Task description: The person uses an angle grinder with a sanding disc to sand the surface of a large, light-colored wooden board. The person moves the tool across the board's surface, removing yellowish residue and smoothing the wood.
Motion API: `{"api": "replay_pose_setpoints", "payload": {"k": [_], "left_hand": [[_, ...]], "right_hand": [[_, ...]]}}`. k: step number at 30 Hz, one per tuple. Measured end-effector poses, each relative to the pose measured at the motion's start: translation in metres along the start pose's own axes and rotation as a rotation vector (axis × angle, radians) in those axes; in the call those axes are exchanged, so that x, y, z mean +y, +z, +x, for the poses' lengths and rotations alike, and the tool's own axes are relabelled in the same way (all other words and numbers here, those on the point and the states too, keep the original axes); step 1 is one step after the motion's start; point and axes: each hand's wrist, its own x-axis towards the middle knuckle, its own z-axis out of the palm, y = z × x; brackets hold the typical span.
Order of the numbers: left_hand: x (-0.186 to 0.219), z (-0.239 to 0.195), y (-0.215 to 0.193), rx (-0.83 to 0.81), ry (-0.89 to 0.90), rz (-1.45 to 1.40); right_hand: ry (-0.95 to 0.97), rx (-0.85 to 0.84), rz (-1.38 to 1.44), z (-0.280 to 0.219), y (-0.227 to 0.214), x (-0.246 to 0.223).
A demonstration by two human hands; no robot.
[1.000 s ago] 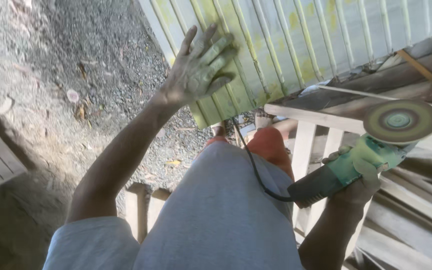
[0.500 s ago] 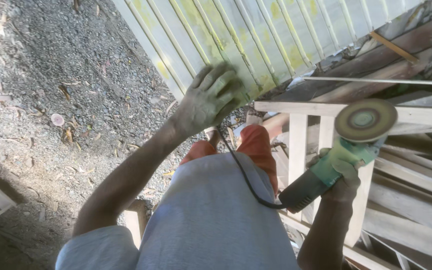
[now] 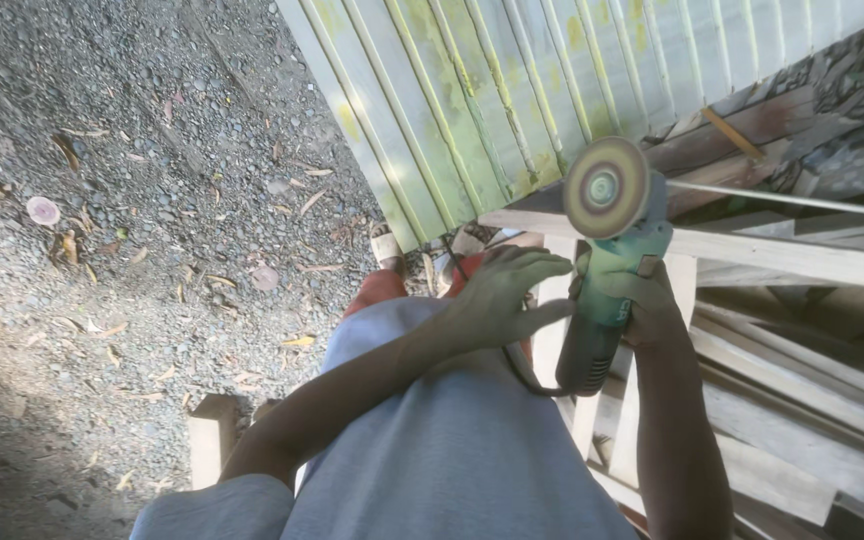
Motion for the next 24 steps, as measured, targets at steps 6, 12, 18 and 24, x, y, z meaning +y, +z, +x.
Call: {"api": "replay_pose_setpoints", "payload": {"k": [6,12,18,24], "left_hand": [[0.005,0.018,0.036,-0.062,-0.252,-0.587],[0.001,0.033,0.065,0.007,-0.281,-0.961],[-0.014,0.037,0.077,0.056,-0.257,-0.948],[-0.017,0.034,0.086,0.027,-0.241,-1.059]], "right_hand": [[0.057,-0.023,-0.141,0.019,-0.005,-0.026],[0.096,-0.044,-0.296,0.031,0.002,-0.037],[0.109,-0.045,-0.479,0.04,0.018,-0.043],[0.16,0.033,-0.58,0.038,0.021,-0.049]]}}
